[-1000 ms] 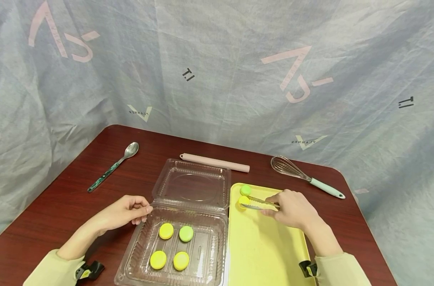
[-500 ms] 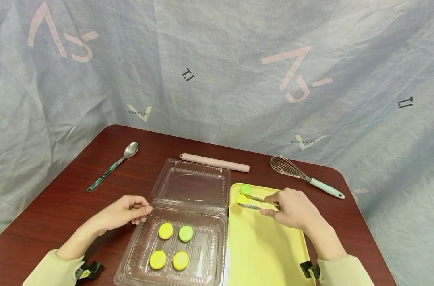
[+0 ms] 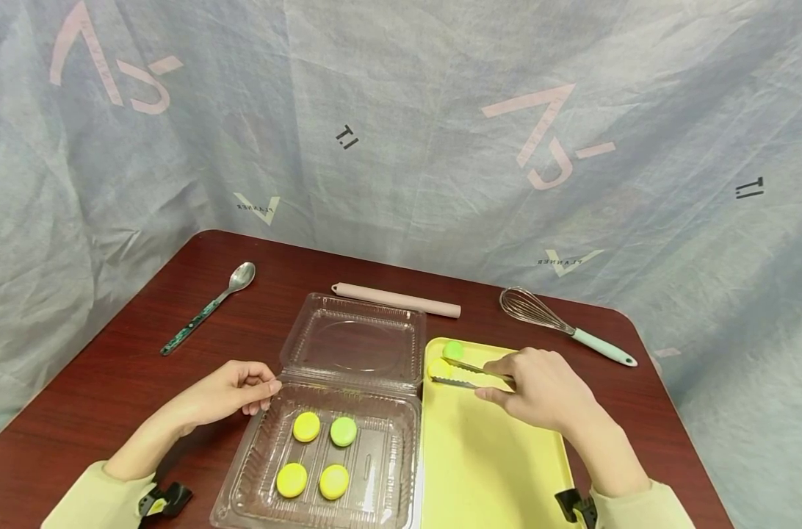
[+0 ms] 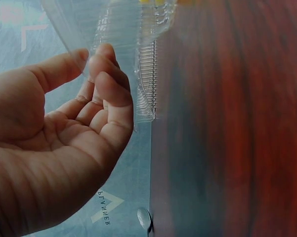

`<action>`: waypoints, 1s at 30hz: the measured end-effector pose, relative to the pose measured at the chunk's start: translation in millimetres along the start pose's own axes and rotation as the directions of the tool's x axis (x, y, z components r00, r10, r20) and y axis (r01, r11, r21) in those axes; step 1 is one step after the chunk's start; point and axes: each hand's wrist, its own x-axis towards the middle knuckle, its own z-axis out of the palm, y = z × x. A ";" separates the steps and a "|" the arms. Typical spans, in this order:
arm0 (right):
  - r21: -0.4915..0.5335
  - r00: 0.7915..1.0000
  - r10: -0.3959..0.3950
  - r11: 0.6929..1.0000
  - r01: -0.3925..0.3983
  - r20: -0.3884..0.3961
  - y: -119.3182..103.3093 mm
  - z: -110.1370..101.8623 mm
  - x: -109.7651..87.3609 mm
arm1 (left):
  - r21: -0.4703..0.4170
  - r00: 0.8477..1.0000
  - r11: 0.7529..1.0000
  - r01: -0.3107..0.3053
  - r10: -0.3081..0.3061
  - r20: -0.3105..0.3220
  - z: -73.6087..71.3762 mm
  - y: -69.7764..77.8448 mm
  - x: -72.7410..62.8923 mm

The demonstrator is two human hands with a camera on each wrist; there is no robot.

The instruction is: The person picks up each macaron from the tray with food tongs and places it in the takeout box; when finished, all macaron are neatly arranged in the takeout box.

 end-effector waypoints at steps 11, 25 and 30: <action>-0.011 0.994 -0.101 0.995 0.101 -0.037 -22.4 -7.9 3.0 | -0.007 1.000 1.000 0.001 -0.001 -0.002 0.2 0.1 -0.1; 0.005 0.974 -0.213 0.977 0.214 -0.073 -45.7 -3.5 6.3 | -0.010 1.000 1.000 0.001 -0.001 -0.001 0.0 0.2 -0.3; 0.005 0.972 -0.227 0.974 0.228 -0.058 -52.3 0.8 7.0 | -0.015 1.000 1.000 0.001 -0.001 0.002 0.2 0.2 0.0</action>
